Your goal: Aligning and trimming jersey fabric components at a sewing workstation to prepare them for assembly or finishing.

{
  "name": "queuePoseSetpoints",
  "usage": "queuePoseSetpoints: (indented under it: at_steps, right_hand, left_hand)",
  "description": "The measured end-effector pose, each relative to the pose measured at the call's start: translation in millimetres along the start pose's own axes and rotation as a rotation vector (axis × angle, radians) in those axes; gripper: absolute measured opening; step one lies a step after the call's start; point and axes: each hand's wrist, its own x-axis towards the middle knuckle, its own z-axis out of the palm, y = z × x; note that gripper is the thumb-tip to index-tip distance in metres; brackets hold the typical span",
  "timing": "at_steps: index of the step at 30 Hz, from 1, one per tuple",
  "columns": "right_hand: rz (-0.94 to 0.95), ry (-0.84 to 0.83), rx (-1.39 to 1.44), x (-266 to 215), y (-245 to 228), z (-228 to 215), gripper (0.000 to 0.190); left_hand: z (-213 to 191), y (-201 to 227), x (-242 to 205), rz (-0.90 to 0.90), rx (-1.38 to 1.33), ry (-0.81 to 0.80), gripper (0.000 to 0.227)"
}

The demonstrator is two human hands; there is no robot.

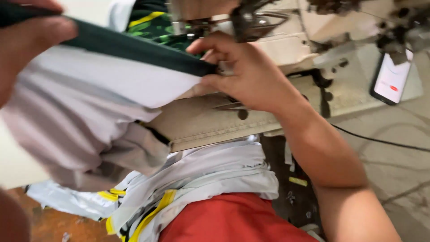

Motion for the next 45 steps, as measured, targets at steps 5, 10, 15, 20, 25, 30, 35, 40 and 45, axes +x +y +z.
queuePoseSetpoints:
  at_steps: [5,10,15,20,25,30,35,40,45]
  right_hand:
    - [0.216,0.092,0.018,1,-15,5,0.042]
    - [-0.018,0.112,-0.116,-5,-7,9,0.028]
    - [-0.573,0.027,-0.347,-58,-20,20,0.028]
    - [-0.675,0.229,-0.284,-83,-3,38,0.035]
    - [-0.62,0.291,-0.289,-93,6,44,0.033]
    - [-0.59,0.3,-0.299,-90,25,54,0.032]
    - [-0.602,0.343,-0.316,-74,30,52,0.03]
    - [-0.62,0.339,-0.347,-52,34,43,0.028]
    - [-0.576,0.329,-0.333,-34,34,34,0.032]
  left_hand:
    - [-24,-2,6,0.188,0.715,-0.185,0.118]
    - [-16,164,-19,-0.253,0.035,0.027,0.033]
    - [30,223,-40,0.496,-0.166,-0.181,0.024]
    - [75,187,-19,0.283,-0.243,-0.122,0.013]
    - [134,157,-7,0.155,0.156,0.208,0.014]
    - [150,151,3,0.038,0.328,0.285,0.024]
    - [157,125,25,0.029,0.382,0.296,0.034]
    - [154,102,52,0.008,0.401,0.233,0.035]
    - [144,85,78,-0.007,0.389,0.14,0.034]
